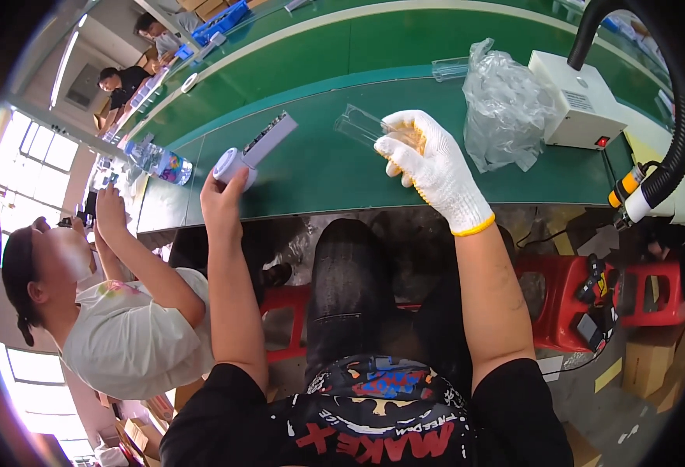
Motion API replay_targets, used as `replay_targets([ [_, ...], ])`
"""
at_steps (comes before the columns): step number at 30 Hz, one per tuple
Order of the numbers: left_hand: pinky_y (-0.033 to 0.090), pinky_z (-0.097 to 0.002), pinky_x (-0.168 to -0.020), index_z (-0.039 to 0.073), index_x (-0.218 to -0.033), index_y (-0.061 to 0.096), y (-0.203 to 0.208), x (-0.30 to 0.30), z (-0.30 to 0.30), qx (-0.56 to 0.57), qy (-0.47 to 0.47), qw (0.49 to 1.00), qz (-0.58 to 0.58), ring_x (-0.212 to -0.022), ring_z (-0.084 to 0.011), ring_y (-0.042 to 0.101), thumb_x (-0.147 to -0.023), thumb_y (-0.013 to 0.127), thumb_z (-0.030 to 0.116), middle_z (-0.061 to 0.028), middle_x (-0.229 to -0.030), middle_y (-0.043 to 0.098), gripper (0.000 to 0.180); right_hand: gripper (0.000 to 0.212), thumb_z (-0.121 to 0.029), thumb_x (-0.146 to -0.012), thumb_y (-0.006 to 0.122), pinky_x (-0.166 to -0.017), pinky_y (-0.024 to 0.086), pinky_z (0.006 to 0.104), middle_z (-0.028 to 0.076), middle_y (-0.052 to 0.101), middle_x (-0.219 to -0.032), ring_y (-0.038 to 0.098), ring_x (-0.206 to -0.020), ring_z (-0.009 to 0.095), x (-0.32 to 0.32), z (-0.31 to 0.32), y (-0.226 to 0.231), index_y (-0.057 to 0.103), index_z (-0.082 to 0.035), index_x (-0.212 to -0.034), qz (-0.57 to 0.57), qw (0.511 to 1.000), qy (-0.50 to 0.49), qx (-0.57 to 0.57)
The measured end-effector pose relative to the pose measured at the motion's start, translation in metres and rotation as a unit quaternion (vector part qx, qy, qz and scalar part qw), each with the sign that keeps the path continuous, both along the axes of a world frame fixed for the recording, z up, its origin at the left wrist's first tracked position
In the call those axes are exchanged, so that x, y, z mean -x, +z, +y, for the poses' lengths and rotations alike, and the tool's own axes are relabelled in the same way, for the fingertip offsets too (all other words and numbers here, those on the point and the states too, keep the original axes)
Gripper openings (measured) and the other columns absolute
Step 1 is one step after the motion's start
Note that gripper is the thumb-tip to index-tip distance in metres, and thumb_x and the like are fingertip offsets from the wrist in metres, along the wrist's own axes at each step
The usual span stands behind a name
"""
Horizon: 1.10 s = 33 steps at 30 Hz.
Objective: Assembling handheld portable fans and placing them into plastic bags on an assembly line.
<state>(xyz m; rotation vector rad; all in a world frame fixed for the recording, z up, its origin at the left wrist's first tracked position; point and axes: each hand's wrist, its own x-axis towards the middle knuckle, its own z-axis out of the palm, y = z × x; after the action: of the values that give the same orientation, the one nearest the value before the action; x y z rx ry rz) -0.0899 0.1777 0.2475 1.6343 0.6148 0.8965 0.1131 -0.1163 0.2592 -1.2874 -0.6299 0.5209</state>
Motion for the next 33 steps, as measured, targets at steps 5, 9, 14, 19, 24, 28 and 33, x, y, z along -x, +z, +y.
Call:
replay_targets([
  [5, 0.052, -0.0347, -0.104, -0.004, -0.138, 0.06, 0.019, 0.023, -0.067, -0.063, -0.065, 0.995, -0.041, -0.116, -0.0205, 0.066, -0.081, 0.086, 0.005, -0.0093, -0.13, 0.066, 0.064, 0.031, -0.022, -0.099, 0.07, -0.06, 0.046, 0.0197, 0.007, 0.072, -0.098, 0.06, -0.071, 0.006, -0.007, -0.008, -0.005, 0.068, -0.003, -0.123, 0.001, 0.998, 0.069, -0.003],
  [9, 0.051, -0.0357, -0.106, -0.002, -0.139, 0.06, 0.019, 0.034, -0.084, -0.224, -0.046, 0.973, -0.04, -0.123, -0.0203, 0.062, -0.073, 0.089, -0.003, -0.0093, -0.137, 0.06, 0.072, 0.029, -0.023, -0.098, 0.069, -0.058, 0.045, 0.0192, 0.007, 0.073, -0.096, 0.059, -0.07, 0.005, -0.013, -0.008, -0.011, 0.07, -0.003, -0.12, 0.009, 0.996, 0.088, -0.033],
  [14, 0.053, -0.0365, -0.104, 0.001, -0.135, 0.063, 0.019, 0.038, -0.087, -0.324, -0.022, 0.945, -0.046, -0.122, -0.0232, 0.062, -0.066, 0.093, -0.004, -0.0115, -0.137, 0.058, 0.076, 0.026, -0.02, -0.094, 0.074, -0.057, 0.042, 0.0189, 0.003, 0.072, -0.094, 0.058, -0.071, 0.004, -0.013, -0.007, -0.008, 0.073, -0.006, -0.116, 0.02, 0.993, 0.105, -0.045],
  [19, 0.053, -0.0399, -0.103, 0.003, -0.132, 0.065, 0.024, 0.04, -0.086, -0.274, -0.028, 0.96, -0.049, -0.123, -0.0281, 0.063, -0.062, 0.096, 0.001, -0.0122, -0.133, 0.062, 0.077, 0.026, -0.015, -0.089, 0.079, -0.065, 0.05, 0.0212, 0.002, 0.073, -0.1, 0.064, -0.084, 0.007, -0.011, -0.011, -0.002, 0.075, -0.007, -0.114, -0.006, 0.993, 0.115, -0.03],
  [24, 0.047, -0.0392, -0.11, 0.002, -0.141, 0.061, 0.032, 0.046, -0.083, -0.392, -0.072, 0.916, 0.046, -0.132, -0.0269, 0.057, -0.062, 0.097, 0.003, -0.0121, -0.139, 0.059, 0.087, 0.033, -0.012, -0.086, 0.08, -0.082, 0.056, 0.0254, 0.005, 0.072, -0.108, 0.067, -0.1, 0.011, -0.009, -0.012, -0.003, 0.074, -0.006, -0.118, -0.021, 0.988, 0.146, -0.042],
  [28, 0.045, -0.0427, -0.112, 0.002, -0.136, 0.062, 0.023, 0.031, -0.099, -0.42, -0.064, 0.904, 0.05, -0.134, -0.0325, 0.056, -0.062, 0.096, 0.004, -0.0131, -0.139, 0.061, 0.081, 0.042, -0.012, -0.086, 0.08, -0.095, 0.056, 0.0297, 0.006, 0.071, -0.116, 0.067, -0.109, 0.014, -0.011, -0.017, 0.0, 0.07, -0.006, -0.126, -0.039, 0.978, 0.206, -0.018],
  [33, 0.047, -0.0504, -0.11, 0.013, -0.124, 0.064, 0.005, -0.001, -0.127, -0.534, -0.047, 0.842, -0.061, -0.131, -0.0412, 0.056, -0.066, 0.092, 0.002, -0.0169, -0.136, 0.061, 0.066, 0.056, -0.006, -0.081, 0.079, -0.094, 0.054, 0.03, 0.005, 0.068, -0.12, 0.064, -0.105, 0.014, -0.012, -0.015, -0.002, 0.064, -0.007, -0.135, -0.103, 0.964, 0.245, -0.024],
])
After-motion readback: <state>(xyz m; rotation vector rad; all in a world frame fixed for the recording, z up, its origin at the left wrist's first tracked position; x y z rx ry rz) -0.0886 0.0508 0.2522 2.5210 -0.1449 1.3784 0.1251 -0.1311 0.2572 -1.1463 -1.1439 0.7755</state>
